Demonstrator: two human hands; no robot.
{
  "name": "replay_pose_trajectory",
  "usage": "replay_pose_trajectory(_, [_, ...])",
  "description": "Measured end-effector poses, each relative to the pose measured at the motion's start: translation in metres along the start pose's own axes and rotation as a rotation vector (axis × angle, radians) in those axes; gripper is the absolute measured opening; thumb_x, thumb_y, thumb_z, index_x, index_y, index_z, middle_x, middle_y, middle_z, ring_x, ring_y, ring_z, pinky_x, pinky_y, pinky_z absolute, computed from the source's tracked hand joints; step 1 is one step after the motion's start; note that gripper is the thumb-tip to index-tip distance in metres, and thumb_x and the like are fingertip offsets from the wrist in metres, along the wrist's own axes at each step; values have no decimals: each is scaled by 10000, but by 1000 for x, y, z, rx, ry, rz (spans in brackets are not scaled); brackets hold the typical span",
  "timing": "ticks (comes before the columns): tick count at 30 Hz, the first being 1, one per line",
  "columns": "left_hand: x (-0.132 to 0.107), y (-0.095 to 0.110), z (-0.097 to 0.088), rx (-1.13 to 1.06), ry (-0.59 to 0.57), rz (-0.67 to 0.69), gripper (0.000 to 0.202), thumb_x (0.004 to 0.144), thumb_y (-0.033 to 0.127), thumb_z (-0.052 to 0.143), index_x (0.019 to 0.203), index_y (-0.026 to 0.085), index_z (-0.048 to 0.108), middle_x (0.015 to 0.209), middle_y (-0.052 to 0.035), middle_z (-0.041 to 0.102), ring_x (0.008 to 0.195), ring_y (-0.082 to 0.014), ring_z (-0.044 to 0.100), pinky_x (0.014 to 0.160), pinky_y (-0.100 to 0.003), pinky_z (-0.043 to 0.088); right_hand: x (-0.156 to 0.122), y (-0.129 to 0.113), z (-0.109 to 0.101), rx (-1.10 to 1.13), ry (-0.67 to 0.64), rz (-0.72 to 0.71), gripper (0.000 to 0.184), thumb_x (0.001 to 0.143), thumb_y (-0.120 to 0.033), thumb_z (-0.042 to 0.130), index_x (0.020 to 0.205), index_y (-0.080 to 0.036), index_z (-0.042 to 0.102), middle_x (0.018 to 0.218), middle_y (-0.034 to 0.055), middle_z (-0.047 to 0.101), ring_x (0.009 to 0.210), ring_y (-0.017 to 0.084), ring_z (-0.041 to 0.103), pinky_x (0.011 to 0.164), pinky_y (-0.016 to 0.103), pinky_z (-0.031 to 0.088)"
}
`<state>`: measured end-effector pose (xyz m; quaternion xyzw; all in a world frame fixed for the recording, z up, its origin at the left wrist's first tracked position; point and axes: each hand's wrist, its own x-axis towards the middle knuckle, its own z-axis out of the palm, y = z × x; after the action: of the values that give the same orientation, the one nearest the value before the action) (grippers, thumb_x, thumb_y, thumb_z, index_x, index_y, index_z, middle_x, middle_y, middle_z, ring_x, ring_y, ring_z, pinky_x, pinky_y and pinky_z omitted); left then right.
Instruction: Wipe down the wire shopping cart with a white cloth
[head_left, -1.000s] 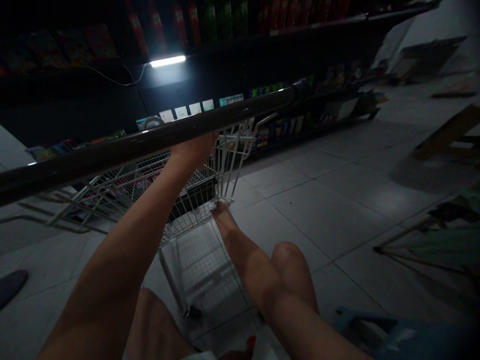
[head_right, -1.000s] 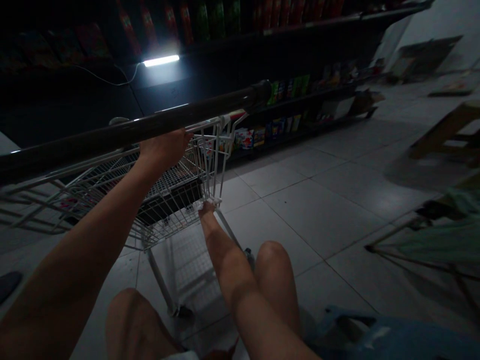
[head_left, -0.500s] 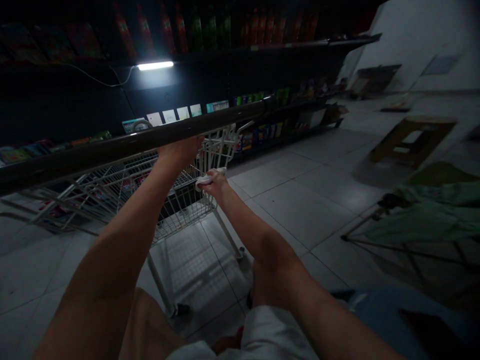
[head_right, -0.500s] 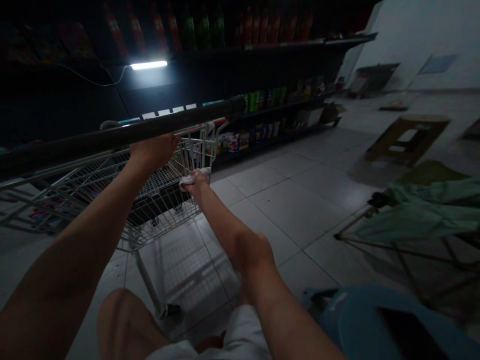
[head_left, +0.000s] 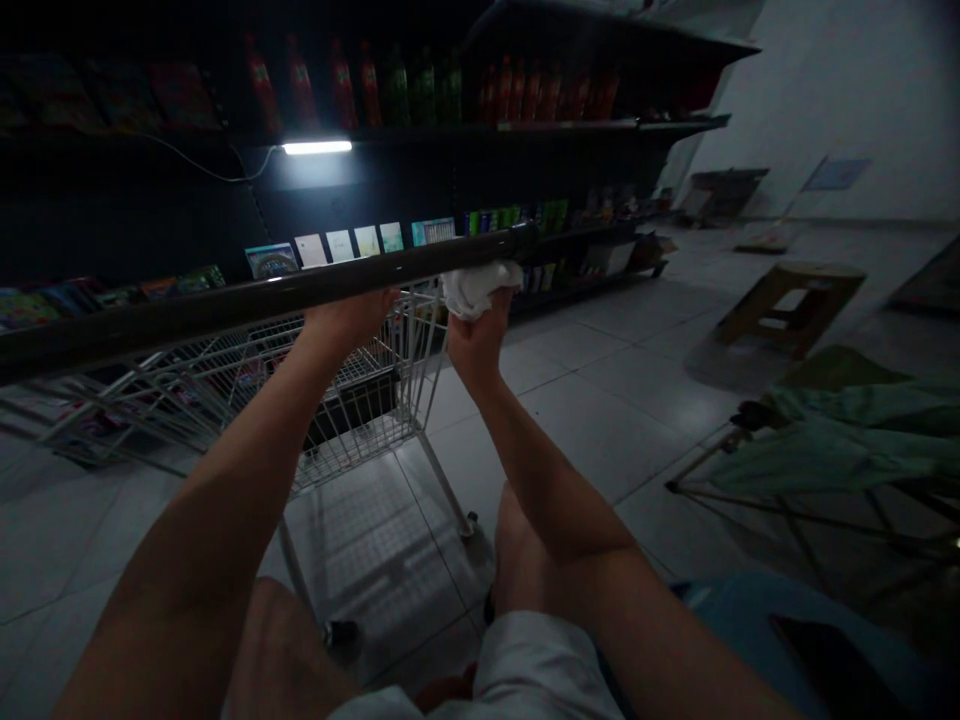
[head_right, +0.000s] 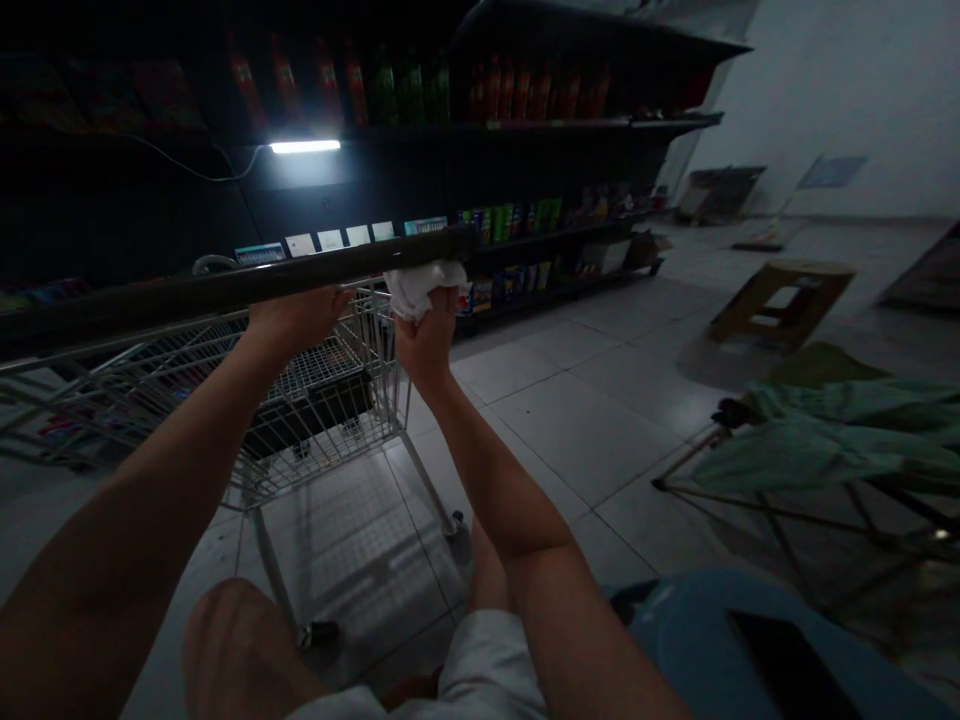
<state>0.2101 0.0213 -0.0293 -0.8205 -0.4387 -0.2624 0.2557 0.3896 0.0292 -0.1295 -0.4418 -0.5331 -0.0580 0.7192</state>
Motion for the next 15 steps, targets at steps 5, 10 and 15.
replay_pose_trajectory(5, [-5,-2,-6,14,24,45,441,962,468,396,1190,225,687,1089,-153,722,1077,-328,626,926,-505,482,-17,19,7,-235,-167,-230,230,985,-215,422,1125,-217,604,1506,80,468,1545,250,295,1310,555,220])
replay_pose_trajectory(10, [-9,-4,-9,31,-19,-9,483,979,488,357,1229,231,680,1082,-168,718,1081,-360,632,941,-566,468,-51,40,24,-258,-223,-198,204,995,-214,426,1016,-238,628,1483,51,534,1510,211,369,1306,557,226])
replay_pose_trajectory(15, [-10,-7,-5,100,-15,31,510,993,514,334,1190,212,693,1045,-180,715,1035,-360,641,901,-544,486,-67,46,12,-263,-205,-288,205,981,-201,426,1000,-230,629,1486,55,545,1483,211,418,1284,505,314])
